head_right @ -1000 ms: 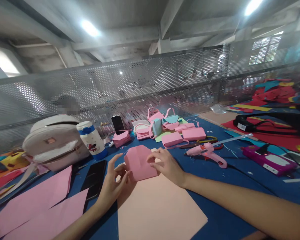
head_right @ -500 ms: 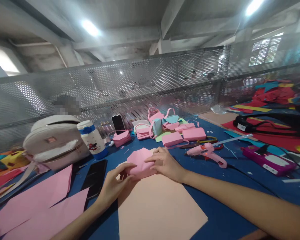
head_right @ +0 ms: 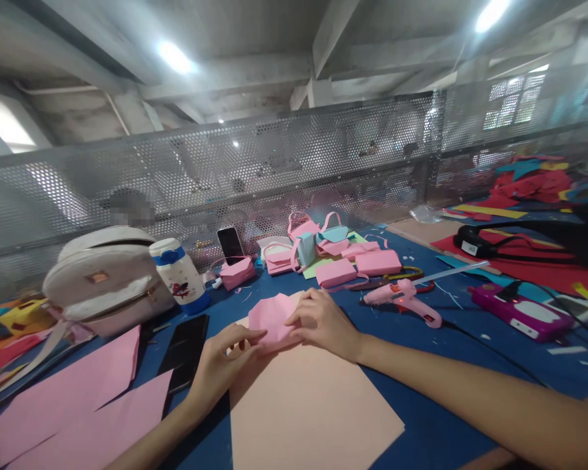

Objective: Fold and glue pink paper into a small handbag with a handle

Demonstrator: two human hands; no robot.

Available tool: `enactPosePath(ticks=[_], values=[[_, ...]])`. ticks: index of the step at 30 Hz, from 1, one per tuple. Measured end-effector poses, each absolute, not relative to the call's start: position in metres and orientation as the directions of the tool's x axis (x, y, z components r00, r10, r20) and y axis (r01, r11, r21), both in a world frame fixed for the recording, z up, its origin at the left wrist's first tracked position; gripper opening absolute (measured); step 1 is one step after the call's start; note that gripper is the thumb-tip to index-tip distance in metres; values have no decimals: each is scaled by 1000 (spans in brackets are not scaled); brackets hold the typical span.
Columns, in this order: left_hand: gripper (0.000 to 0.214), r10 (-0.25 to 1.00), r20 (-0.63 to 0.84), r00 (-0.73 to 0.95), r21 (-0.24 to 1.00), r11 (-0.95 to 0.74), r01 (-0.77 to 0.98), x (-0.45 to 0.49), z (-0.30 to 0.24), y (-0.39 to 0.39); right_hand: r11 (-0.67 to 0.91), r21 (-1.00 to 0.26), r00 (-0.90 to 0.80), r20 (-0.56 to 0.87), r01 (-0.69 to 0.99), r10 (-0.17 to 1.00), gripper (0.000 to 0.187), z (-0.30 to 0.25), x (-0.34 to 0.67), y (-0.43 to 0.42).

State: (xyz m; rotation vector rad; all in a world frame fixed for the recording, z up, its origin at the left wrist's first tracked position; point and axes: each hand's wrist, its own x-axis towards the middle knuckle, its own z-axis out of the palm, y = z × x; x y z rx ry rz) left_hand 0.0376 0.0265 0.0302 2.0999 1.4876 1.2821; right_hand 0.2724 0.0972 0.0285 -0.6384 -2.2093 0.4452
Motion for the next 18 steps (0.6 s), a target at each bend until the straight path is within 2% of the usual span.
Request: enactPosePath(ticks=[3, 5, 13, 18], values=[[17, 884, 465, 45, 686, -391, 614, 44, 31, 26, 682, -652, -495, 495, 331, 714, 13, 30, 267, 89], [21, 899, 437, 15, 713, -357, 604, 50, 31, 25, 621, -708, -475, 441, 337, 761, 18, 30, 263, 84], [27, 930, 362, -67, 797, -271, 540, 65, 37, 25, 526, -818, -474, 377, 232, 796, 34, 25, 260, 83], [25, 938, 338, -77, 799, -243, 550, 61, 34, 26, 523, -824, -472, 379, 220, 796, 43, 23, 261, 87]])
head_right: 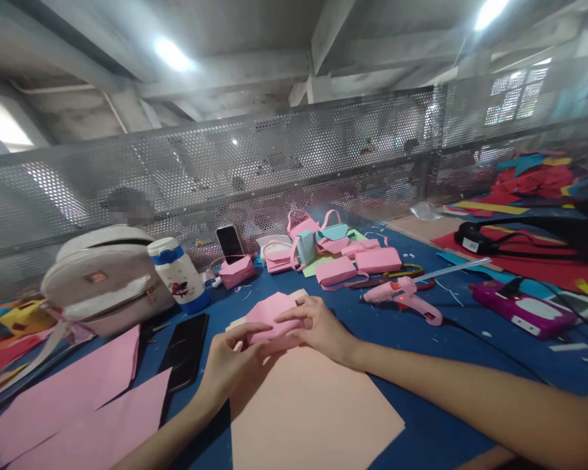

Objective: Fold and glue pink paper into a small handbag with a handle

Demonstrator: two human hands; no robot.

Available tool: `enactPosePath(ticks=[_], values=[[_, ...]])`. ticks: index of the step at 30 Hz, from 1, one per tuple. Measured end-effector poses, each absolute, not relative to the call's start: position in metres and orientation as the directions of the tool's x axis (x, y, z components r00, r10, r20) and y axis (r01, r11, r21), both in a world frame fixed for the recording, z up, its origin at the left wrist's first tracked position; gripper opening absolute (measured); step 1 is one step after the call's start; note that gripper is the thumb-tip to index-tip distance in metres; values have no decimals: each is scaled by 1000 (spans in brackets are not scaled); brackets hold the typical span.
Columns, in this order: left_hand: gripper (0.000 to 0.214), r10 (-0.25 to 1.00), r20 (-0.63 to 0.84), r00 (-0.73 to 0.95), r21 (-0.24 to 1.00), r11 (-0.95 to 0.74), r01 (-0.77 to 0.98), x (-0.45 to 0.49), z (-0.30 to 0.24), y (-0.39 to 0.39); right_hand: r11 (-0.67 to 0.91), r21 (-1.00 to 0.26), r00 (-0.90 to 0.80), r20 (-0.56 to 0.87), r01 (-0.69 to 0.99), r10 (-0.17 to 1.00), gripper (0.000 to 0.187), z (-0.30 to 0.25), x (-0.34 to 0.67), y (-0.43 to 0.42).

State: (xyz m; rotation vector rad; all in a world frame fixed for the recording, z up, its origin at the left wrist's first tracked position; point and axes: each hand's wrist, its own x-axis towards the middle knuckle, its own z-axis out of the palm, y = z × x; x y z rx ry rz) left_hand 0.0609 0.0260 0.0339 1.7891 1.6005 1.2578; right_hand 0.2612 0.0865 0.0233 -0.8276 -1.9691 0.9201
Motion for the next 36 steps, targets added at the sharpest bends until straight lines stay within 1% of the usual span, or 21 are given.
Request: enactPosePath(ticks=[2, 5, 7, 9, 11, 13, 18, 20, 23, 25, 27, 30, 36], values=[[24, 935, 346, -75, 785, -245, 569, 59, 32, 26, 584, -772, -482, 424, 250, 767, 38, 24, 263, 87], [21, 925, 376, -57, 753, -269, 601, 57, 31, 24, 707, -651, -523, 515, 277, 679, 28, 26, 267, 90], [20, 917, 397, -40, 731, -290, 618, 56, 32, 23, 768, -577, -543, 566, 276, 620, 25, 25, 269, 92], [19, 909, 415, -27, 714, -306, 630, 56, 33, 22, 811, -514, -556, 602, 280, 573, 23, 24, 271, 94], [18, 904, 427, -20, 701, -317, 639, 55, 34, 22, 832, -479, -571, 613, 281, 546, 21, 23, 271, 95], [18, 900, 435, -21, 694, -320, 645, 55, 34, 23, 817, -509, -564, 603, 271, 564, 18, 23, 271, 96], [20, 896, 443, -44, 699, -314, 643, 54, 33, 25, 662, -718, -465, 520, 216, 717, 10, 22, 268, 98], [20, 893, 446, -53, 701, -312, 641, 54, 33, 25, 628, -755, -473, 491, 187, 732, 13, 22, 268, 99], [21, 888, 456, -58, 691, -311, 653, 54, 33, 25, 603, -778, -487, 463, 179, 741, 24, 22, 268, 99], [19, 884, 464, -60, 677, -310, 668, 54, 33, 24, 607, -768, -477, 463, 205, 747, 28, 22, 268, 99], [17, 879, 473, -62, 662, -308, 683, 54, 33, 24, 627, -746, -472, 479, 225, 740, 28, 22, 269, 98], [16, 871, 488, -58, 640, -312, 702, 54, 32, 23, 682, -696, -486, 526, 226, 698, 24, 22, 270, 98], [15, 854, 520, -11, 582, -345, 736, 54, 33, 21, 813, -542, -510, 648, 211, 565, 9, 23, 273, 95]])
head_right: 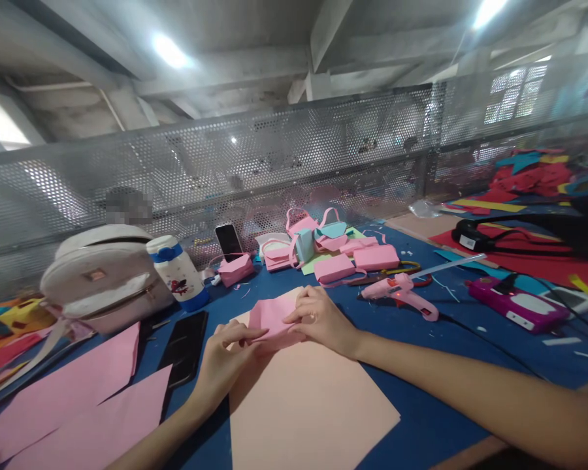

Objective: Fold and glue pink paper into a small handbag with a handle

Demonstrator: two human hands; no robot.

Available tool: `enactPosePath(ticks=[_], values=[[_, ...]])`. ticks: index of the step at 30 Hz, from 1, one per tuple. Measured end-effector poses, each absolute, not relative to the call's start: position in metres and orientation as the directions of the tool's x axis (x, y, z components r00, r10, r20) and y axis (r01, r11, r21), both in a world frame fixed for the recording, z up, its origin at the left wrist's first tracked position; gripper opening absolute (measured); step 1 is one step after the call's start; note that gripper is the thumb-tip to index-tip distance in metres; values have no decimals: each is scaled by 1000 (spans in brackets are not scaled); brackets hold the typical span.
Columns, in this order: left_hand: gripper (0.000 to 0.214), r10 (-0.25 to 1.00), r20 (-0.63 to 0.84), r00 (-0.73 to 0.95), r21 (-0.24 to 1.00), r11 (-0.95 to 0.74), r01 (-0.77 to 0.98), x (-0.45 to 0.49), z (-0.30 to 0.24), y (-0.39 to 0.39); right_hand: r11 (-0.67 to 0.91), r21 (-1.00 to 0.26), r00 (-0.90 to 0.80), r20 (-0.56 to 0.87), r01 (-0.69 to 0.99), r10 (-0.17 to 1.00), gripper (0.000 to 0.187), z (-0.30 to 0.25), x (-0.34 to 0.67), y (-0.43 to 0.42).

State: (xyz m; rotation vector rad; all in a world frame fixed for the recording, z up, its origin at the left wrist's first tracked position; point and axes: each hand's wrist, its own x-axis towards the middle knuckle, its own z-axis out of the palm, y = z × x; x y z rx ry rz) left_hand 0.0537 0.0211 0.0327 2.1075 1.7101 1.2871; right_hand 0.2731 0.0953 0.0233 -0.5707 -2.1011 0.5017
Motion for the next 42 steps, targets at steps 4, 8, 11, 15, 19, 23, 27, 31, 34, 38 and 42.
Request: enactPosePath(ticks=[4, 8, 11, 15, 19, 23, 27, 31, 34, 38, 42], values=[[12, 844, 534, 41, 536, -375, 756, 54, 34, 20, 849, -485, -517, 682, 209, 517, 3, 25, 273, 93], [14, 828, 555, 84, 483, -403, 777, 54, 33, 19, 874, -413, -534, 693, 257, 484, 3, 27, 273, 89], [17, 816, 566, 120, 439, -421, 794, 52, 34, 17, 885, -350, -544, 698, 308, 466, 3, 28, 275, 87], [17, 801, 575, 166, 373, -438, 818, 49, 38, 15, 906, -255, -567, 713, 338, 412, 8, 31, 277, 85], [16, 777, 587, 228, 279, -459, 843, 48, 42, 14, 927, -235, -622, 690, 292, 371, 13, 33, 277, 85], [12, 796, 578, 180, 372, -453, 810, 48, 41, 14, 930, -256, -635, 680, 264, 367, 15, 33, 277, 87], [9, 795, 592, 135, 434, -456, 777, 45, 38, 14, 930, -259, -628, 686, 262, 368, 20, 31, 278, 88], [12, 794, 600, 98, 464, -445, 766, 45, 34, 15, 934, -261, -633, 687, 244, 358, 17, 29, 275, 88], [14, 796, 599, 87, 477, -442, 759, 48, 32, 16, 933, -268, -637, 681, 241, 360, 13, 29, 270, 86], [8, 805, 571, 160, 412, -449, 793, 54, 35, 15, 928, -265, -646, 666, 263, 374, 16, 29, 266, 84], [10, 728, 632, 264, 203, -484, 851, 56, 38, 13, 920, -280, -644, 657, 274, 391, 16, 30, 266, 85]])
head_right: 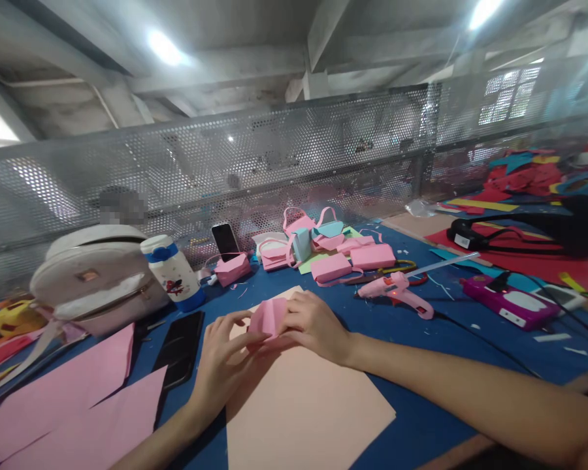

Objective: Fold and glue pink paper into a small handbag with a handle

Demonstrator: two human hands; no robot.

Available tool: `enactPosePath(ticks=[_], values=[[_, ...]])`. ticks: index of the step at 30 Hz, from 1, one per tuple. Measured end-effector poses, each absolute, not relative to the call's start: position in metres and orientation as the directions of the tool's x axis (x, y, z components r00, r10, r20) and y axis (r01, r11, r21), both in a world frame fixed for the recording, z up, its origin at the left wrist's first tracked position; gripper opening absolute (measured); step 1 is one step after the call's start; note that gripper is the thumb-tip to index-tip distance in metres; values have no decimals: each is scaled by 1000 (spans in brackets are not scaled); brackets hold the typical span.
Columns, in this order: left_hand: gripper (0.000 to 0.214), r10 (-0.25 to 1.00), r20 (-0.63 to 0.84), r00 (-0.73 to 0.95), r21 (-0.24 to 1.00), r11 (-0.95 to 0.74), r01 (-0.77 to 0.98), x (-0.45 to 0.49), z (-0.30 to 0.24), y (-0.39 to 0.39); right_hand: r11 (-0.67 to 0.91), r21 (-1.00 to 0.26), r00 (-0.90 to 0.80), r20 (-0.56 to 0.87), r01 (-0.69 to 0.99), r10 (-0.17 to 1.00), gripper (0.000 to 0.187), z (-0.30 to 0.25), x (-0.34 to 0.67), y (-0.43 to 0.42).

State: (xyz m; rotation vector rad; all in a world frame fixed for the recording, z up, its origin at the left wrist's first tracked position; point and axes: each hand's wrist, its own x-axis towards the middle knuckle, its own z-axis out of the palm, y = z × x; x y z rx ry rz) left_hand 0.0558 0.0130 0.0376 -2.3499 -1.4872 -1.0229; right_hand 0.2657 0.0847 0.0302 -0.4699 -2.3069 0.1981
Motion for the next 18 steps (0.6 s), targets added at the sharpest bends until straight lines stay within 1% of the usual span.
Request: enactPosePath(ticks=[3, 5, 11, 18], values=[[9, 637, 698, 328, 48, -499, 865, 56, 37, 14, 926, -297, -655, 655, 235, 376, 16, 31, 264, 83], [7, 595, 724, 349, 5, -510, 860, 57, 37, 15, 925, -310, -663, 648, 220, 375, 16, 31, 262, 82], [12, 600, 717, 355, 97, -590, 802, 59, 43, 16, 910, -351, -620, 670, 220, 409, 18, 30, 259, 85], [15, 602, 705, 376, 116, -620, 776, 50, 47, 15, 893, -406, -616, 657, 195, 433, 15, 31, 269, 95]])
